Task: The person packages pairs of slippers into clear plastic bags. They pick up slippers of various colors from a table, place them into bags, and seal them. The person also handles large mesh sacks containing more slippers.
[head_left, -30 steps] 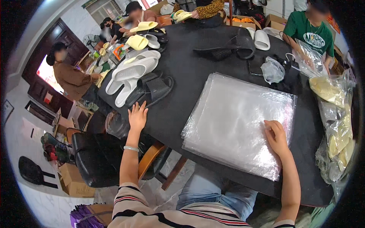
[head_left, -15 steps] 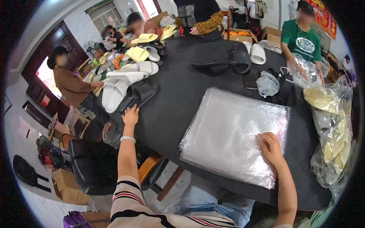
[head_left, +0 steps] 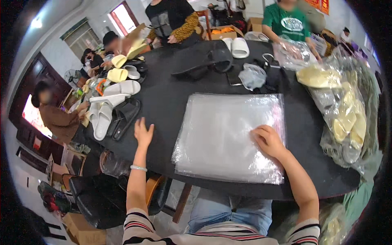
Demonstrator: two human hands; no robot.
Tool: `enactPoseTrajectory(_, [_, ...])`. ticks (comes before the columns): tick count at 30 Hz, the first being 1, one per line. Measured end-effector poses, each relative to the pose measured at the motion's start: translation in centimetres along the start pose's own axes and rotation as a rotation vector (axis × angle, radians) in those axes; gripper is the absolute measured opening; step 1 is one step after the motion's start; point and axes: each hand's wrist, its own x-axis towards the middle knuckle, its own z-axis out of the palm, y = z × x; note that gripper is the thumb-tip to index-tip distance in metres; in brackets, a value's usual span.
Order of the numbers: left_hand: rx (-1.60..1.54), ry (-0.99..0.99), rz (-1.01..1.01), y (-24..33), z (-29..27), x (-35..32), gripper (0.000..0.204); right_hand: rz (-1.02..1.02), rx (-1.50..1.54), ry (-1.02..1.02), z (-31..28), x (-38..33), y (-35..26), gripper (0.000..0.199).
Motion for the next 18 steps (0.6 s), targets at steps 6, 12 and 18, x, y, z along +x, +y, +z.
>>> enactPoseTrajectory(6, [-0.591,-0.563,0.053,14.2,0.7,0.3,0.061,0.221,0.203,0.262,-3.8,-0.1,1.5,0.040])
enactPoseTrajectory(12, [-0.930,-0.647,-0.008,16.7,2.0,-0.7,0.070,0.547,0.550,0.355,-3.6,-0.1,6.0,0.083])
enactPoseTrajectory(18, [-0.583,-0.619,0.301,18.0,1.6,0.6,0.062,0.466,0.113,0.291,-2.1,-1.3,8.0,0.085])
